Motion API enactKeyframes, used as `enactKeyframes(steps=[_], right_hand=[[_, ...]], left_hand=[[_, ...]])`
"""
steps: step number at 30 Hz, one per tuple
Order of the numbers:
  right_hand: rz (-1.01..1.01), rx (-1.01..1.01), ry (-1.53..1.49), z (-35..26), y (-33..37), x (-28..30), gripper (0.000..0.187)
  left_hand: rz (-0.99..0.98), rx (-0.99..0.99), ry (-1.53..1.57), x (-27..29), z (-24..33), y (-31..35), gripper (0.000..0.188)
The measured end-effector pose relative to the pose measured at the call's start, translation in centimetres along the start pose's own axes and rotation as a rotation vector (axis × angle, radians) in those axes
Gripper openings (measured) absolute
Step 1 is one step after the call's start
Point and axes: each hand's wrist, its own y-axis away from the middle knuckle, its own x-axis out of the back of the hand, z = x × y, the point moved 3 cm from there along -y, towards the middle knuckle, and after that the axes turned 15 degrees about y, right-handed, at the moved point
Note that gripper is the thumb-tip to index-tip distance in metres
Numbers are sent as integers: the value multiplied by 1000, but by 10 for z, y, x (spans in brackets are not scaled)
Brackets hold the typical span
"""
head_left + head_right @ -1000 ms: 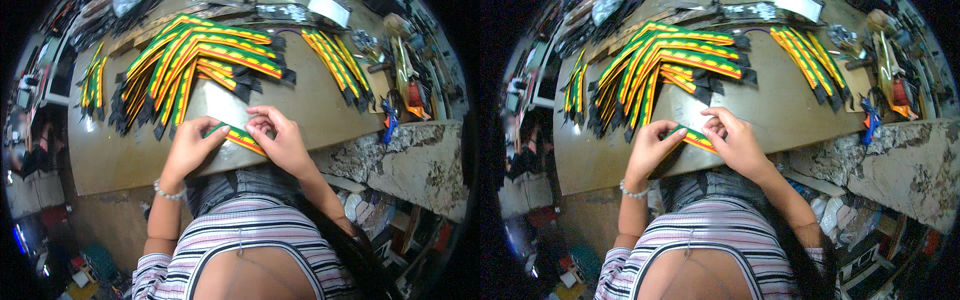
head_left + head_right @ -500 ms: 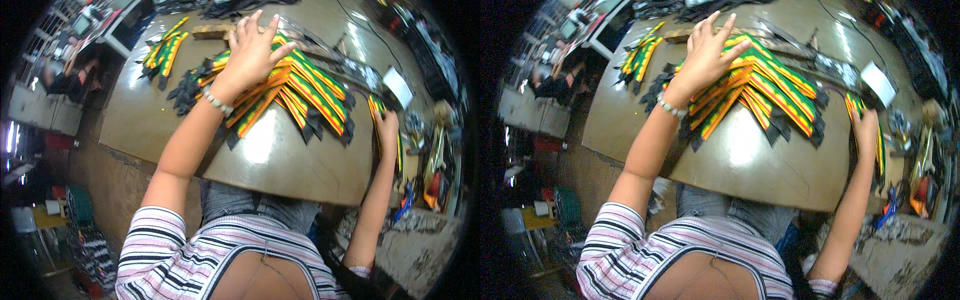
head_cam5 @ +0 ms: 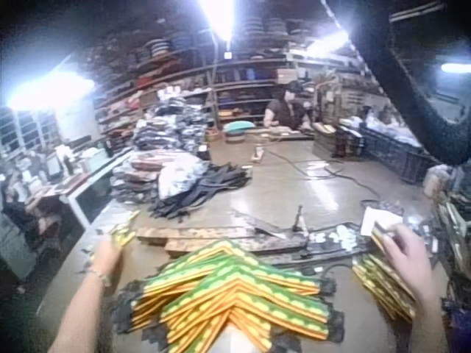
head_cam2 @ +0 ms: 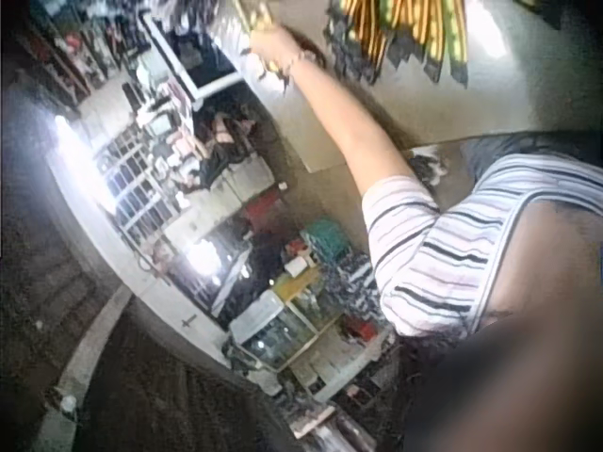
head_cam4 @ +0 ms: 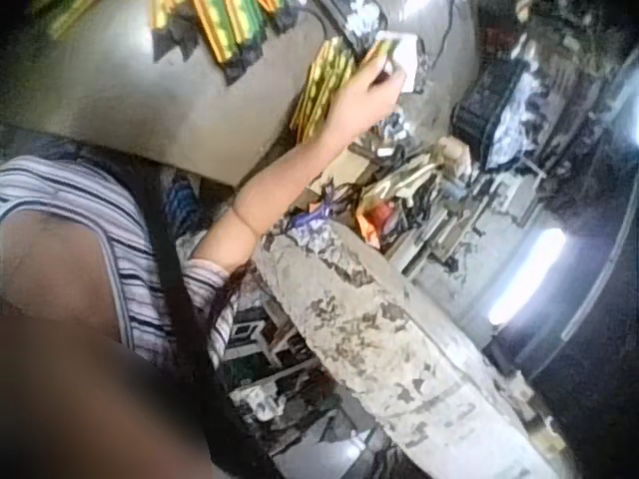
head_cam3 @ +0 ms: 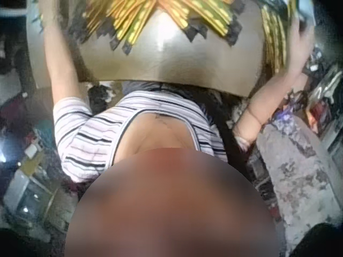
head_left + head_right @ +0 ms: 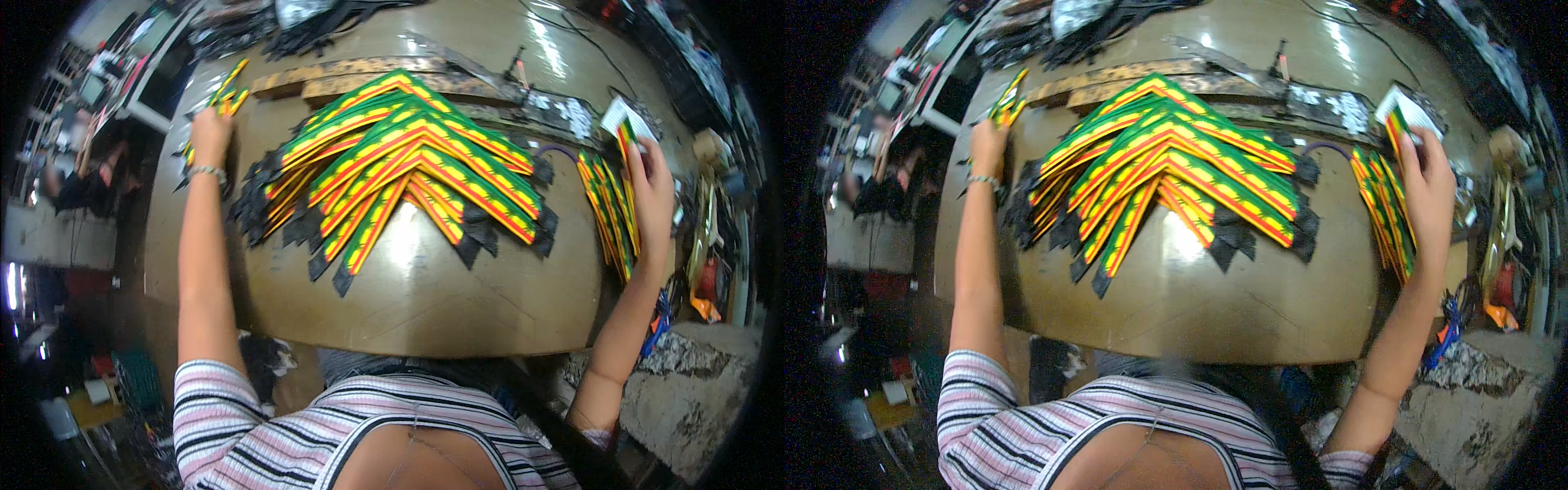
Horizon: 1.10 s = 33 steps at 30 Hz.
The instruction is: The person repeatedly picks up a green, yellow, and red patterned fabric strip and a black fabric piece, aligns them, and presses them together on a table. The person stacks the assembled pieces into a growing pile.
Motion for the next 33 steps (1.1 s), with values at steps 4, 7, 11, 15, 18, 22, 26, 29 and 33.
enactKeyframes(steps=[4,7,11,15,18,22,26,29,33], right_hand=[[-242,30,-468,-14,-41,-26,27],[-376,88,-547,-26,-66,-58,27],[-467,63,-608,-39,-92,-101,28],[-591,-155,-870,-36,-94,-139,30],[-611,-97,-938,-32,-93,-150,29],[-644,-83,-931,-30,-95,-152,30],[-658,-87,-950,-34,-96,-150,31],[-649,-94,-904,-37,-94,-150,30],[-641,-77,-874,-38,-93,-150,29]], left_hand=[[1,-98,-53,31,35,-14,25],[21,-244,231,68,96,-21,19],[-366,-562,1039,90,239,-9,34],[-714,-541,1181,62,368,23,36],[-1008,-243,1170,20,407,41,31],[-1031,-81,1419,-14,411,49,30],[-1032,12,1460,-27,407,53,31],[-1020,37,1459,-28,407,56,32],[-1020,48,1472,-29,408,55,32]])
